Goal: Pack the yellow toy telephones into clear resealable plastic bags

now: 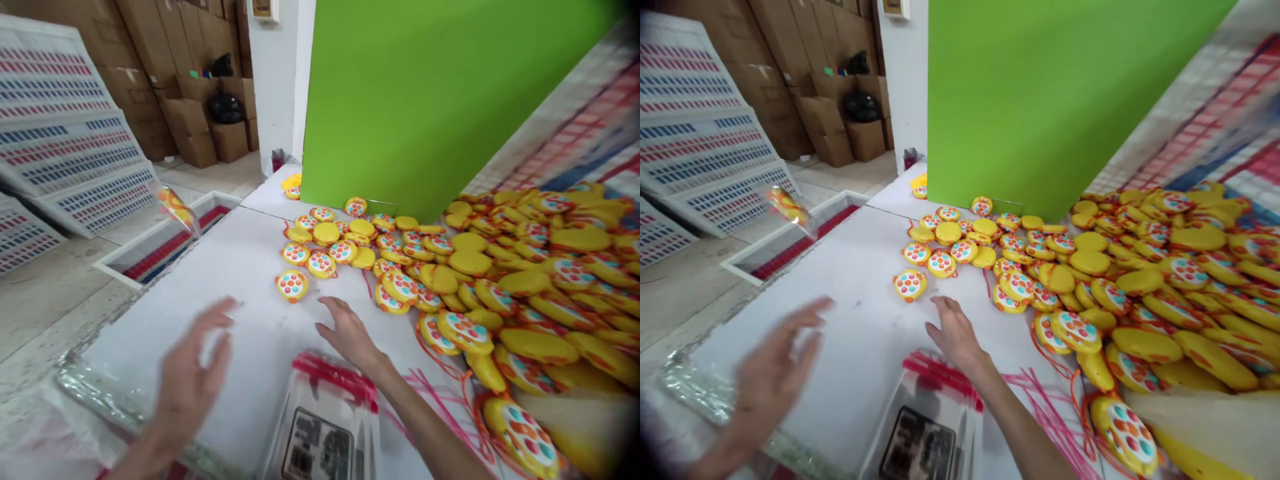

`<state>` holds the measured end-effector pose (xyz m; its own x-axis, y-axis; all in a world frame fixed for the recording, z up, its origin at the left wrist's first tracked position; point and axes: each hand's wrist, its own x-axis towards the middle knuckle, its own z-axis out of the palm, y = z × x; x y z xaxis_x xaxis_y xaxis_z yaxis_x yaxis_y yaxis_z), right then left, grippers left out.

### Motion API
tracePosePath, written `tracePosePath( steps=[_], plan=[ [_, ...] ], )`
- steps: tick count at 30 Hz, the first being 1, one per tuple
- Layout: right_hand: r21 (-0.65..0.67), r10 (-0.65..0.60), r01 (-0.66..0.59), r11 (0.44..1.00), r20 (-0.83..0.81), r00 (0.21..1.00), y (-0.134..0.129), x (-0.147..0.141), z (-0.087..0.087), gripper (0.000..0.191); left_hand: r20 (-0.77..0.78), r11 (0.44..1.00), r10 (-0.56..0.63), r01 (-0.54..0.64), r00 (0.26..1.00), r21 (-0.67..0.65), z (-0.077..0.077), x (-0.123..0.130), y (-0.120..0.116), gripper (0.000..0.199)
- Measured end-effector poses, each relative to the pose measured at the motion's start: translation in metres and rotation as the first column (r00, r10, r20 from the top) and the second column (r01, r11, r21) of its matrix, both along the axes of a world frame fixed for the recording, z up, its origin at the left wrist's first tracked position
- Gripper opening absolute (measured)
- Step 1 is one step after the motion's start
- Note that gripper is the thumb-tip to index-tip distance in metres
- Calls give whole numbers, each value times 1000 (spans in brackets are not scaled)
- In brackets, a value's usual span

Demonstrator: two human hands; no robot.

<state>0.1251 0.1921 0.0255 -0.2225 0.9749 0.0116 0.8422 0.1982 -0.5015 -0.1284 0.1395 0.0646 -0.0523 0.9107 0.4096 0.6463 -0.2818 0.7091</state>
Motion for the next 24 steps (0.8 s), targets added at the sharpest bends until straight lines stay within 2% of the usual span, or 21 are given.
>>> tracePosePath(
  steps=[1, 2, 4, 6, 7, 9, 12, 16, 19, 24],
  plan=[
    [6, 22, -22, 1000, 12, 1000, 15, -15, -3, 54, -105, 989, -145, 149, 984, 24, -18, 14, -10, 13],
    [9, 43, -43, 999, 28, 999, 30, -29, -6, 63, -184, 958, -243, 265, 952, 106, -38, 30, -20, 17],
    [7, 73, -74, 997, 59, 996, 54, -54, -14, 75, -299, 880, -385, 445, 873, 166, -81, 61, -39, 25],
    [7, 81, -82, 997, 75, 994, 71, -71, -23, 74, -404, 828, -457, 545, 792, 133, -117, 87, -53, 21],
    [11, 80, -81, 997, 73, 994, 77, -74, -28, 70, -432, 825, -454, 551, 779, 127, -129, 96, -57, 21],
    [22, 72, -73, 997, 43, 996, 80, -73, -33, 62, -481, 839, -416, 530, 772, 125, -144, 110, -60, 28],
    [14, 61, -60, 998, -76, 995, 67, -53, -34, 61, -483, 865, -395, 493, 782, 90, -147, 116, -60, 27],
    [-71, -43, 21, 997, -321, 946, 27, -16, -33, 57, -442, 860, -458, 511, 771, 0, -135, 116, -59, 24],
    [-224, -218, 124, 967, -464, 858, -8, 10, -38, 51, -430, 862, -477, 503, 767, -59, -128, 118, -57, 20],
    [-393, -500, 318, 863, -565, 656, -62, 71, -45, 51, -470, 843, -500, 534, 727, -72, -127, 117, -54, 24]
  ],
)
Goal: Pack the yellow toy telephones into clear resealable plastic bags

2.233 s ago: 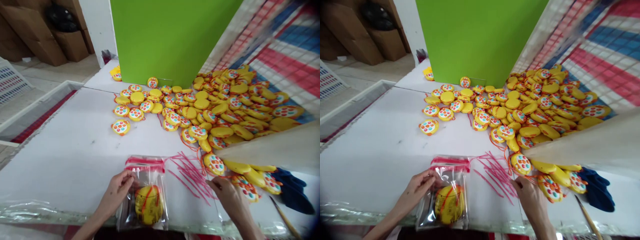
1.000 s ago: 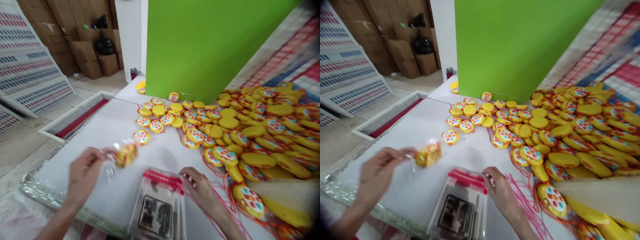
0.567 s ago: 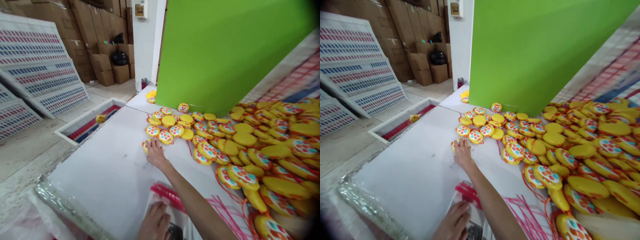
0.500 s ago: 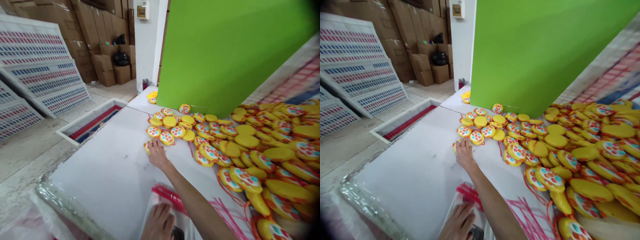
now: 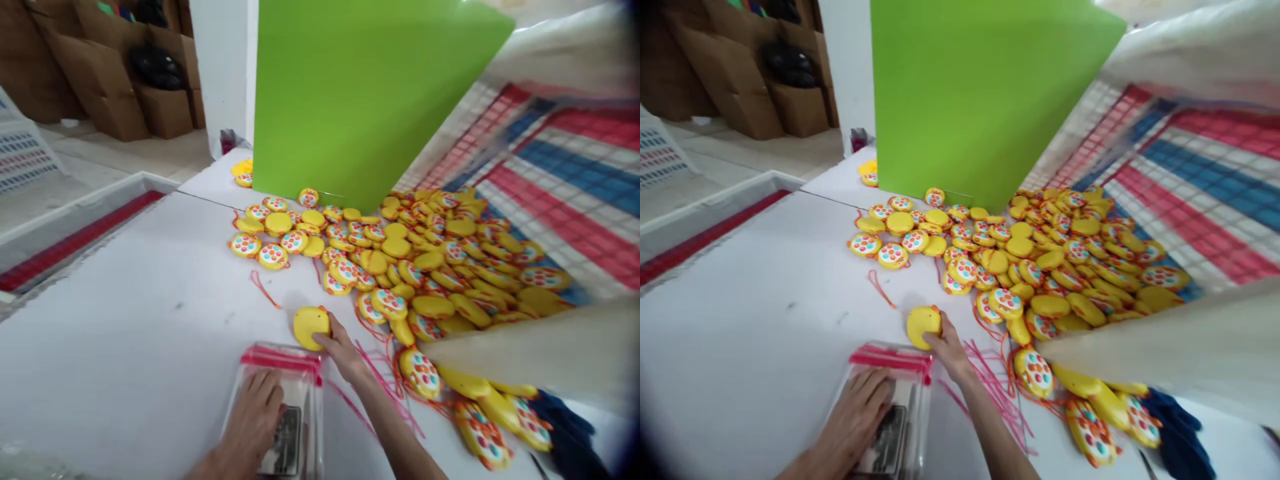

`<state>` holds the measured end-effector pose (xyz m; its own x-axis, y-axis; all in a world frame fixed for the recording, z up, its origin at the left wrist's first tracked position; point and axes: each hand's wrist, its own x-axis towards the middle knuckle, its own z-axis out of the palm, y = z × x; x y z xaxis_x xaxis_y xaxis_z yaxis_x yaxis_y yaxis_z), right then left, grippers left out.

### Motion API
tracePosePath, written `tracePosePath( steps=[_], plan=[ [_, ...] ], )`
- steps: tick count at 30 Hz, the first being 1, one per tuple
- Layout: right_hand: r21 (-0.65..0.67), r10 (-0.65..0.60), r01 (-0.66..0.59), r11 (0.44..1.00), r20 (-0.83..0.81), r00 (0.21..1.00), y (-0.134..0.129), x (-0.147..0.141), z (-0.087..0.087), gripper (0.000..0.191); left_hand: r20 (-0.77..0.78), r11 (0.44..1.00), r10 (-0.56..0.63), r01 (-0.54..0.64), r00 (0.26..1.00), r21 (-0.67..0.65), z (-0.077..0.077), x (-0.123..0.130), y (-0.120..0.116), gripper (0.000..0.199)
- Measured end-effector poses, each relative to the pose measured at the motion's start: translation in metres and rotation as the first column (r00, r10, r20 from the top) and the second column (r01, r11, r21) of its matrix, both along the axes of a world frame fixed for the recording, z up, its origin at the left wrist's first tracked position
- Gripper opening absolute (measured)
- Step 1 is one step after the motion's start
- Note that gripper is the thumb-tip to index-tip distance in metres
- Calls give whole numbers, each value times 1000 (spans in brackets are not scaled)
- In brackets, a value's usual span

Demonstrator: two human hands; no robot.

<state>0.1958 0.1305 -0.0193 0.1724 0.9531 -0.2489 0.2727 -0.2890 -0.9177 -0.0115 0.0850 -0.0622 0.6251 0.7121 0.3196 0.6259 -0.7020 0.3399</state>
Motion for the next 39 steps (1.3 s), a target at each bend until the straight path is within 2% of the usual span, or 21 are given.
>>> tracePosePath(
  steps=[4, 6, 8, 11, 15, 18, 20, 23, 25, 26, 29, 31, 33, 35, 37, 39],
  plan=[
    [-61, -229, 228, 972, -10, 973, -43, 50, 11, 63, -34, 998, -49, 49, 998, 25, -6, -6, -1, 31],
    [-73, -292, 289, 955, -35, 956, -61, 59, 21, 71, -62, 998, -66, 65, 996, -9, -5, -6, 0, 29],
    [-57, -301, 297, 953, -83, 950, -72, 57, 33, 74, -88, 994, -82, 75, 993, -73, 1, -4, 1, 24],
    [5, -201, 203, 979, -107, 974, -79, 40, 48, 64, -90, 990, -92, 82, 992, -112, 12, 1, 3, 22],
    [76, -1, 0, 997, 14, 1000, -86, 14, 58, 49, 1, 976, -15, 15, 1000, -219, 17, -2, 4, 21],
    [74, 96, -96, 993, 9, 995, -94, 0, 56, 47, 133, 940, 92, -42, 987, -338, 13, -10, 4, 43],
    [36, 147, -145, 989, -79, 986, -99, -7, 54, 48, 183, 927, 125, -49, 975, -371, 11, -14, 5, 52],
    [-49, 172, -200, 979, -337, 926, -102, -14, 51, 48, 207, 940, 72, 3, 976, -341, 14, -16, 7, 40],
    [-97, 109, -187, 978, -524, 845, -102, -17, 51, 47, 196, 945, 17, 48, 980, -323, 18, -15, 8, 24],
    [-121, 59, -164, 979, -600, 798, -100, -18, 51, 48, 186, 946, 1, 59, 983, -319, 20, -14, 8, 20],
    [-176, -90, -61, 983, -738, 669, -94, -26, 51, 52, 141, 956, -20, 60, 990, -288, 25, -11, 7, 24],
    [-174, -146, 19, 985, -755, 639, -88, -34, 50, 56, 117, 971, -47, 74, 992, -229, 27, -9, 5, 24],
    [-123, -147, 84, 989, -704, 695, -82, -44, 48, 62, 93, 983, -96, 109, 991, -145, 28, -9, 2, 24],
    [-53, -74, 54, 997, -524, 849, -78, -52, 46, 63, 64, 990, -124, 128, 990, -64, 30, -9, -1, 24],
    [15, 81, -79, 997, -208, 975, -76, -57, 45, 57, 49, 991, -131, 132, 990, -10, 33, -10, -4, 25],
    [54, 233, -239, 970, 99, 967, -77, -58, 44, 52, 57, 991, -136, 136, 989, 7, 38, -11, -5, 27]
  ],
)
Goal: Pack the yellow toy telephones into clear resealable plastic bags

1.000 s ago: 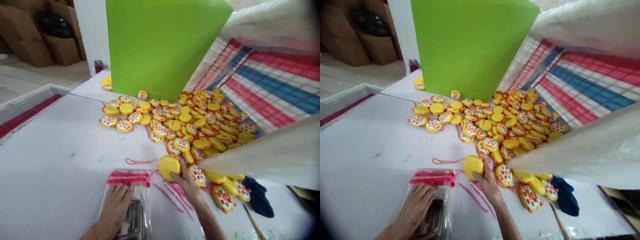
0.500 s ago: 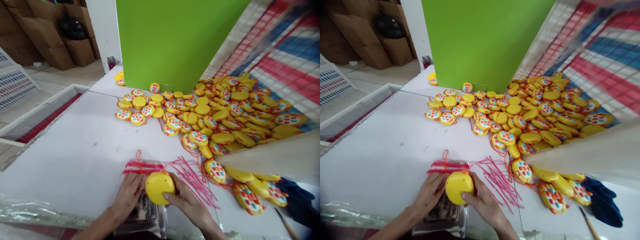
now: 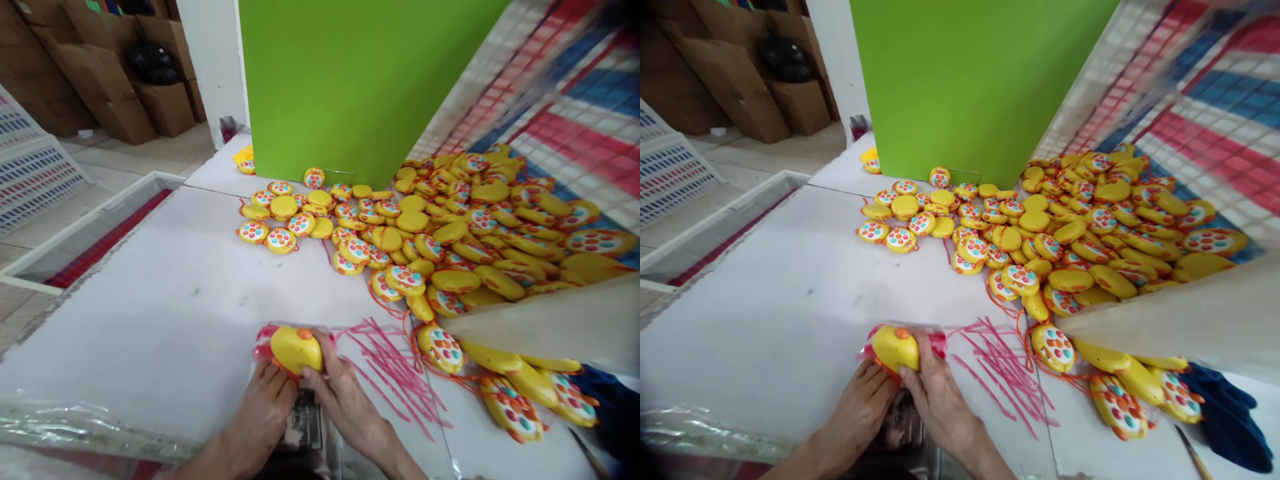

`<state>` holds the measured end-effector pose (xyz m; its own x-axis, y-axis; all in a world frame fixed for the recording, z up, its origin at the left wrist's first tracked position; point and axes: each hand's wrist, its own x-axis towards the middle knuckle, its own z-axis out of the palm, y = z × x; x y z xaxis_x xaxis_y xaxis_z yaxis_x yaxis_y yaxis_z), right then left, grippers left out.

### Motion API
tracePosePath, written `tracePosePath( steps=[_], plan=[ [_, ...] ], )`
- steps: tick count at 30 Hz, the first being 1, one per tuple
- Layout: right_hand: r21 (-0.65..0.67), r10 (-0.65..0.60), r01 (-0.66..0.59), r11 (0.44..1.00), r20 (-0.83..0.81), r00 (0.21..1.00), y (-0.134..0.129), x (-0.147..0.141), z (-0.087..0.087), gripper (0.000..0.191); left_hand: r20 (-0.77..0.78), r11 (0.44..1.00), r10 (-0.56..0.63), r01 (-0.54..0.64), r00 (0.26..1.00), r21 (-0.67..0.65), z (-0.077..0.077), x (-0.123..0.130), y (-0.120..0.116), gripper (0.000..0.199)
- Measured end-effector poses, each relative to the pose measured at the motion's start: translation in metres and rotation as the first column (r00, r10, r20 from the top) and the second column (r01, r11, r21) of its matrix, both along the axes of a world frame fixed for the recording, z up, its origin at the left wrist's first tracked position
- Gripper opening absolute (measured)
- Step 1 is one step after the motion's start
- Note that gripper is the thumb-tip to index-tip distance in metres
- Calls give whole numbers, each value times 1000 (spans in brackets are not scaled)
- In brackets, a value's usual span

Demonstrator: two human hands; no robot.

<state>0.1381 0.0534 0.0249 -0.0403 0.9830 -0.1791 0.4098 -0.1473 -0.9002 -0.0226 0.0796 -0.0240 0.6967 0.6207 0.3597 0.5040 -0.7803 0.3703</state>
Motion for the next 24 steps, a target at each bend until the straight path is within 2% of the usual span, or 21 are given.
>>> tracePosePath(
  steps=[3, 6, 8, 9, 10, 12, 14, 15, 16, 19, 21, 24],
  plan=[
    [93, 110, -134, 987, 223, 969, -3, 4, -1, 51, 27, 999, 7, -5, 1000, -39, 12, -5, 1, 25],
    [126, 101, -145, 981, 301, 948, -7, 9, -2, 49, 93, 994, 40, -31, 995, -100, 23, -18, 8, 19],
    [150, 70, -126, 981, 334, 940, -9, 12, -3, 47, 177, 979, 126, -94, 976, -181, 28, -30, 14, 17],
    [159, 58, -120, 980, 349, 935, -10, 13, -4, 47, 204, 952, 209, -151, 957, -265, 30, -35, 17, 16],
    [167, 48, -115, 979, 362, 931, -11, 13, -5, 47, 207, 902, 304, -210, 930, -378, 32, -39, 20, 16],
    [175, 41, -113, 978, 371, 928, -13, 13, -6, 48, 149, 726, 443, -256, 884, -638, 34, -42, 25, 19],
    [167, 59, -123, 978, 345, 937, -13, 13, -5, 48, 109, 549, 455, -183, 884, -815, 35, -38, 28, 25],
    [152, 75, -131, 980, 327, 942, -12, 12, -3, 48, 127, 503, 439, -126, 889, -855, 34, -34, 29, 27],
    [132, 94, -142, 981, 315, 944, -11, 12, -1, 47, 149, 481, 426, -84, 892, -873, 34, -30, 29, 28],
    [69, 152, -185, 980, 333, 931, -6, 12, 7, 42, 172, 492, 434, -73, 884, -868, 32, -21, 29, 30],
    [33, 209, -242, 970, 395, 894, -4, 12, 12, 35, 167, 499, 439, -85, 883, -862, 31, -19, 28, 29],
    [-1, 343, -410, 912, 548, 763, -1, 9, 13, 24, 183, 490, 430, -57, 884, -870, 33, -17, 27, 30]
  ],
)
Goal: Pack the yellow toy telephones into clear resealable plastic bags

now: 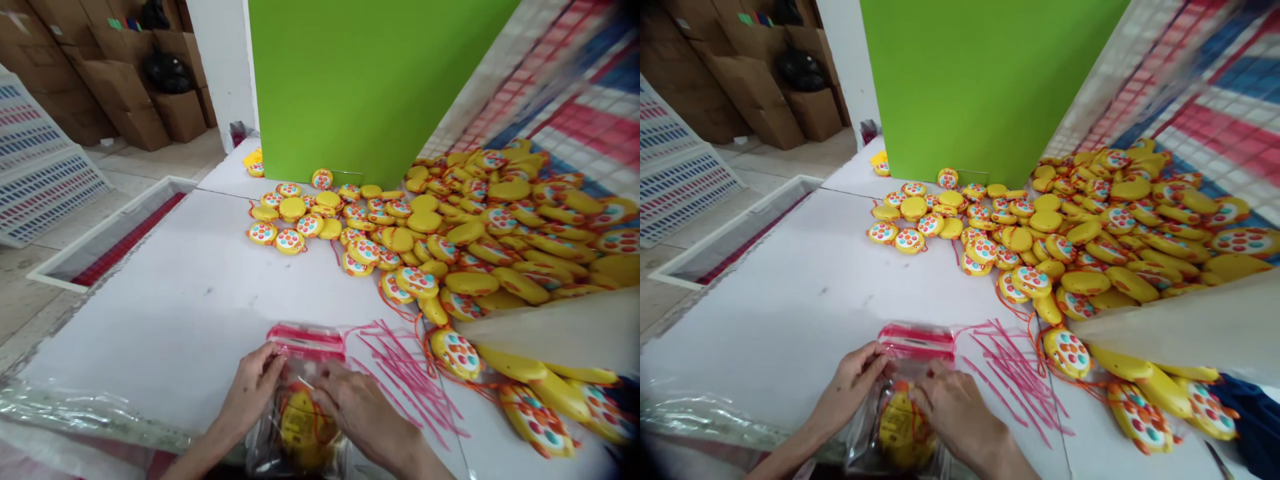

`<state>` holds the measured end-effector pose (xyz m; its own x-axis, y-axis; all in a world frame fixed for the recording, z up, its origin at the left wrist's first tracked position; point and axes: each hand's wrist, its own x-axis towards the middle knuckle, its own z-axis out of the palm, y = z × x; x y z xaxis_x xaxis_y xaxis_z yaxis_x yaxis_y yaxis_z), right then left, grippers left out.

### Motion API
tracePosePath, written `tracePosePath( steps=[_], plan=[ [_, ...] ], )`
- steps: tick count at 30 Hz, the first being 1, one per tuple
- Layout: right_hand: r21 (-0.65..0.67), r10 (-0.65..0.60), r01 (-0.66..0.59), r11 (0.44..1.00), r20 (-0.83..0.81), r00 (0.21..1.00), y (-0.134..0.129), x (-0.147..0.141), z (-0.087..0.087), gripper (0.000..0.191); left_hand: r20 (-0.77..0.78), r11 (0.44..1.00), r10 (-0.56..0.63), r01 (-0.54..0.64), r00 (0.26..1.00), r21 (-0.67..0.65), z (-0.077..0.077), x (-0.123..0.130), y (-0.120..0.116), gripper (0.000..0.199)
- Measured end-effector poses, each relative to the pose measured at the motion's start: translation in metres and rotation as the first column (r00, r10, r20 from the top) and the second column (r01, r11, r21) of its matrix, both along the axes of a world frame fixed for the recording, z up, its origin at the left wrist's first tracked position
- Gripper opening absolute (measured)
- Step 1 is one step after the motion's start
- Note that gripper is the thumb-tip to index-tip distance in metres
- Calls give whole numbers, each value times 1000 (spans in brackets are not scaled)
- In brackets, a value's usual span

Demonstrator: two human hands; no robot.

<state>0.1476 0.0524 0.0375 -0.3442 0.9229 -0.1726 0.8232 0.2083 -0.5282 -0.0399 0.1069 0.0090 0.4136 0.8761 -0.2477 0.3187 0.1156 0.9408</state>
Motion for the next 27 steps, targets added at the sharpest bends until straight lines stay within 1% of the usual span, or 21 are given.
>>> tracePosePath(
  steps=[1, 2, 3, 5, 7, 9, 11, 13, 15, 17, 19, 20, 22, 24, 25, 27],
  plan=[
    [24, 49, -51, 998, 56, 997, 1, -1, -1, 24, 18, 1000, -3, 3, 1000, -12, 1, 1, 0, 29],
    [50, 66, -72, 996, 100, 993, 1, -3, -3, 25, 40, 1000, -7, 8, 999, -27, 2, 1, 0, 29],
    [80, 48, -59, 995, 127, 991, 2, -5, -4, 25, 64, 999, -7, 10, 998, -46, 2, 2, -1, 29],
    [135, -50, 34, 990, 118, 992, 5, -10, -5, 20, 118, 996, -7, 17, 993, -89, 1, 2, -1, 28],
    [170, -135, 125, 978, 45, 990, 9, -15, -5, 13, 153, 993, -20, 38, 988, -111, -1, 2, -2, 28],
    [193, -163, 164, 967, -20, 986, 14, -22, -6, 11, 156, 993, -43, 59, 987, -103, -4, 1, -2, 28],
    [222, -175, 177, 959, -29, 984, 18, -29, -7, 11, 143, 994, -65, 77, 988, -79, -4, 2, -2, 27],
    [259, -166, 157, 953, 11, 986, 21, -36, -10, 11, 112, 995, -77, 84, 991, -56, -3, 5, -2, 26],
    [297, -149, 125, 947, 60, 987, 23, -41, -13, 12, 48, 996, -80, 81, 996, -29, 1, 8, -3, 26],
    [327, -150, 112, 938, 92, 984, 24, -41, -16, 13, -27, 997, -76, 76, 997, 13, 4, 12, -5, 26],
    [353, -177, 141, 925, 74, 981, 25, -37, -17, 13, -70, 995, -80, 84, 994, 55, 7, 14, -7, 26],
    [362, -207, 180, 915, 39, 978, 24, -33, -17, 13, -79, 993, -85, 91, 993, 70, 7, 15, -8, 26],
    [356, -290, 297, 886, -73, 954, 23, -24, -16, 13, -86, 992, -93, 99, 992, 72, 7, 14, -10, 27],
    [313, -351, 390, 866, -176, 920, 19, -15, -13, 14, -91, 994, -90, 96, 992, 54, 5, 13, -11, 29],
    [287, -353, 399, 871, -199, 914, 17, -12, -11, 15, -87, 995, -87, 91, 992, 43, 5, 12, -12, 30],
    [254, -298, 336, 907, -177, 938, 12, -11, -9, 15, -67, 995, -89, 91, 994, 36, 4, 12, -11, 29]
  ],
)
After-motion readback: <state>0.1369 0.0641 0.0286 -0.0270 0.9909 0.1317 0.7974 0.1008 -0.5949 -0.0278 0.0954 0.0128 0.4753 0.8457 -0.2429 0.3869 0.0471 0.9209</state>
